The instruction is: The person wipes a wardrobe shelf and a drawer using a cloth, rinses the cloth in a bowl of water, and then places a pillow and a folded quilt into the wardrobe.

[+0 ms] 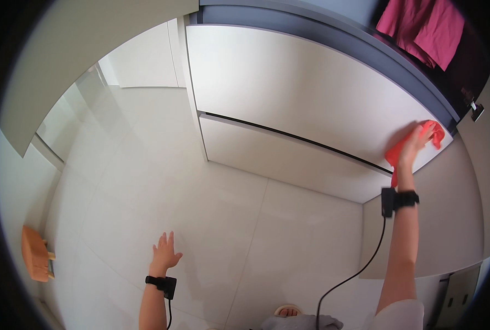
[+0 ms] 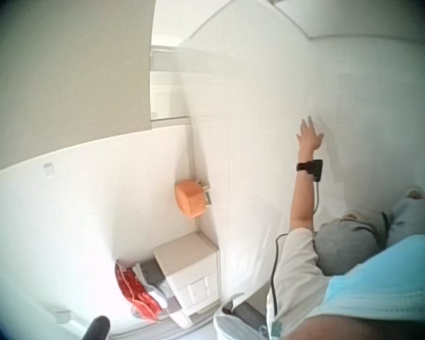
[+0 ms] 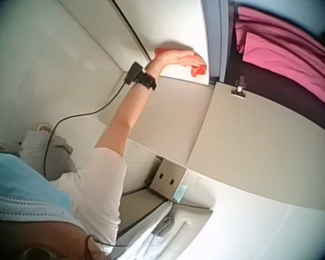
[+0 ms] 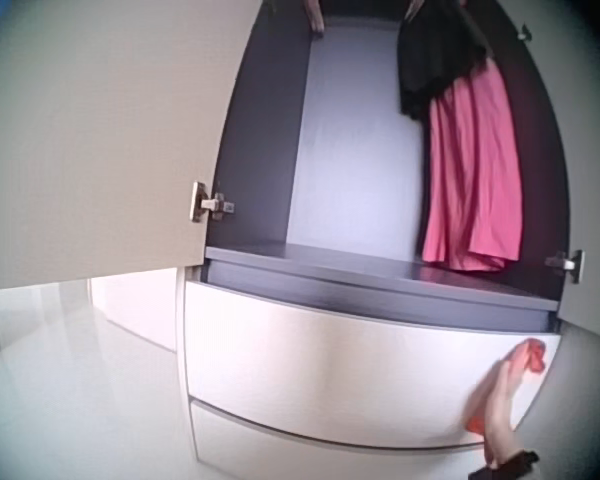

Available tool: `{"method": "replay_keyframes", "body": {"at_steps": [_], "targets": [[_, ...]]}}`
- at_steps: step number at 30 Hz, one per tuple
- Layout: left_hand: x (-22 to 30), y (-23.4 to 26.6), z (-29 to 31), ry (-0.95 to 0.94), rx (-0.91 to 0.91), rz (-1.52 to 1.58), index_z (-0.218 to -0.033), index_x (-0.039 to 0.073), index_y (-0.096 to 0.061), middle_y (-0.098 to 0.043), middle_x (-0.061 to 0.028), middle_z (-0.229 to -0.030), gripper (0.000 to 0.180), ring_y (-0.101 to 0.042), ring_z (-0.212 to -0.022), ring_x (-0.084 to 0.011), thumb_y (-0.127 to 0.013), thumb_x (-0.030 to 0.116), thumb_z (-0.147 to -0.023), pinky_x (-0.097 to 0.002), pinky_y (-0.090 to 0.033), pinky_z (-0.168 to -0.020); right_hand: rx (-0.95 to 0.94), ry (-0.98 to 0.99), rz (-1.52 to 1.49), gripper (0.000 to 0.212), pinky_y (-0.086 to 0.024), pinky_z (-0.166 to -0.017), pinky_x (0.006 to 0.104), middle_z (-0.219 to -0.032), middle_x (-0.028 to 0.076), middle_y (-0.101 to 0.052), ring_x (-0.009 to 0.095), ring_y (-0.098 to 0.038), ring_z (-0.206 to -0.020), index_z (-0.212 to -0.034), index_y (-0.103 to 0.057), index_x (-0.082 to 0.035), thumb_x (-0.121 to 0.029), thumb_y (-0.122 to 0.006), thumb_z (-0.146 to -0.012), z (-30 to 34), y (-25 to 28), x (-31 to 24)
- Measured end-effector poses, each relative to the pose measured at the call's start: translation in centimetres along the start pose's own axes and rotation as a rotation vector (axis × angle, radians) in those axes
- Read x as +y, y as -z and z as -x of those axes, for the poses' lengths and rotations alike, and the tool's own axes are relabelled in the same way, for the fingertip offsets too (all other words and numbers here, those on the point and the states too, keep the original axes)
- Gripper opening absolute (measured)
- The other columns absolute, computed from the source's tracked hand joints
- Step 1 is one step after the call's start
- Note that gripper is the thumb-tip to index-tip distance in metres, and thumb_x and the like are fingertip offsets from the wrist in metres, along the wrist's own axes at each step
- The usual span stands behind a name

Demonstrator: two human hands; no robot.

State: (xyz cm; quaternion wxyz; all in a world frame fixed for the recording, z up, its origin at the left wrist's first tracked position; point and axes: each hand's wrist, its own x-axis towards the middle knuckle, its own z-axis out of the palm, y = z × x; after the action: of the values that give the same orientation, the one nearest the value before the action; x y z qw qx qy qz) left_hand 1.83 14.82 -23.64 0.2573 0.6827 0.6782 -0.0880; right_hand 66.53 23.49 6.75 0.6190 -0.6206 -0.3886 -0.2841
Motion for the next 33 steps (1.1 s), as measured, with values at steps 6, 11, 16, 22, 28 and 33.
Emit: {"method": "replay_keyframes", "body": {"at_steps": [6,11,16,22,28,33], "targets": [[-2.6,-0.2,0.3,0.041,0.002,0.009,-0.146,0.01,-0.015,-0.016,-0.0221,-0.149,0.09,-0.016,-0.139,-0.0357,-0.069,0.031,-0.077,-0.0581,-0.022,-0.107,0.017,0.453,0.211,0.065,-0.01,-0.109,0.0542,-0.144,0.022,-0.029,0.043,-0.024,-0.132,-0.142,-0.026,-0.002,-0.04,-0.042,-0.091,8.0,-12.7,-11.8],[-2.9,-0.3,-1.5,0.043,-0.041,0.048,-0.146,0.011,-0.015,-0.012,-0.0201,-0.151,0.09,-0.013,-0.14,-0.0355,-0.069,0.031,-0.077,-0.0581,-0.02,-0.107,-0.287,0.856,0.275,0.056,-0.014,-0.11,0.0554,-0.134,0.009,-0.049,0.026,-0.043,-0.125,-0.136,-0.04,-0.007,-0.035,-0.048,-0.088,12.8,-21.7,-26.9],[-4.5,-2.4,-2.5,0.008,-0.074,0.026,-0.146,0.012,-0.016,-0.008,-0.016,-0.153,0.091,-0.011,-0.14,-0.0346,-0.07,0.031,-0.075,-0.0596,-0.017,-0.108,-0.389,1.074,0.117,0.051,-0.011,-0.113,0.0482,-0.14,0.0,-0.042,0.019,-0.035,-0.131,-0.138,-0.038,-0.01,-0.025,-0.046,-0.09,18.3,-28.8,-35.3],[-7.1,-4.3,-2.4,0.028,-0.049,0.06,-0.146,0.015,-0.018,-0.006,-0.0148,-0.153,0.09,-0.011,-0.14,-0.0341,-0.071,0.028,-0.074,-0.0627,-0.015,-0.107,-0.543,1.255,-0.15,0.04,-0.018,-0.112,0.04,-0.136,0.001,-0.044,0.02,-0.03,-0.133,-0.126,-0.049,-0.005,-0.012,-0.05,-0.087,28.2,-33.6,-33.2],[-7.6,0.0,-2.4,-0.033,0.037,0.04,-0.145,0.017,-0.022,-0.009,-0.0113,-0.153,0.084,-0.015,-0.14,-0.0294,-0.068,0.026,-0.075,-0.0632,-0.016,-0.106,-0.955,0.927,-0.445,0.028,-0.043,-0.089,0.0314,-0.117,-0.007,-0.057,0.017,-0.052,-0.107,-0.11,-0.059,-0.013,-0.007,-0.049,-0.085,28.5,-32.6,-29.5],[-10.7,-2.1,0.8,-0.025,0.001,0.057,-0.142,0.019,-0.029,-0.015,-0.0131,-0.152,0.073,-0.018,-0.139,-0.0281,-0.063,0.032,-0.079,-0.0632,-0.017,-0.106,-1.673,0.856,0.173,0.017,-0.043,-0.088,0.0361,-0.105,0.006,-0.064,0.023,-0.056,-0.103,-0.092,-0.059,-0.004,-0.018,-0.05,-0.088,28.3,-22.0,-31.8]]}}
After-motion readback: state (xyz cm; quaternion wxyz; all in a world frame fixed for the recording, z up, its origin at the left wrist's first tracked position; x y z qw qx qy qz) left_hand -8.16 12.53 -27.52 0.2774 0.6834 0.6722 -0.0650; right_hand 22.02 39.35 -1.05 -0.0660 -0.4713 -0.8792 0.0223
